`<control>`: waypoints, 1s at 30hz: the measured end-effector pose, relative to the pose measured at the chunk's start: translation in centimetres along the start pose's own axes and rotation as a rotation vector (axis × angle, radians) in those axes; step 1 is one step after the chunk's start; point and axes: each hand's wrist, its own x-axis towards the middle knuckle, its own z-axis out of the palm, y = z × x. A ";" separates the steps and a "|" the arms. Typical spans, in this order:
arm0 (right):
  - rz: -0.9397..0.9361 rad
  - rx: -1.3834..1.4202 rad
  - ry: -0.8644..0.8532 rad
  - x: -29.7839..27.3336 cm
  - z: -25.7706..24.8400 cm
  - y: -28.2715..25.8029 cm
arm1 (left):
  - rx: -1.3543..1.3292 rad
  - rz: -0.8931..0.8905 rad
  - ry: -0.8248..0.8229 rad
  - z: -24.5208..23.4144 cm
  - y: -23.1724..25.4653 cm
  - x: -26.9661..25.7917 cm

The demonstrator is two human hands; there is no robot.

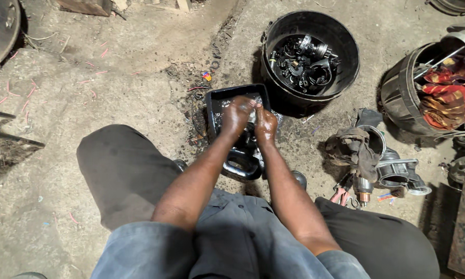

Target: The person sits on the floor and scrubs a cylindrical metal part with a cloth in a black container of liquid. After cleaning, the part is placed into a bucket containing other parts. The person then picks up a second metal part and begins scrubbing it in the same container.

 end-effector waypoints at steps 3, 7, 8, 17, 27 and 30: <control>0.059 -0.141 0.100 0.2 -0.1 0.2 | 0.227 0.265 -0.042 2.3 -0.7 -1.4; 0.028 -0.104 0.197 1.4 -1.2 -0.2 | 0.352 0.515 -0.006 4.4 -2.9 -1.7; 0.007 0.034 0.200 1.4 -1.2 -0.2 | 0.389 0.595 0.013 4.4 -3.3 -1.3; -0.076 0.202 0.180 -0.3 -0.1 -1.3 | -0.189 -0.300 0.040 1.9 -6.2 5.6; 0.453 0.804 0.097 -0.6 -0.6 -4.4 | -1.040 -0.610 -0.145 1.7 -7.9 3.0; 0.502 0.784 0.020 -0.5 -1.0 -4.4 | -0.958 -0.418 -0.080 0.6 -6.3 3.2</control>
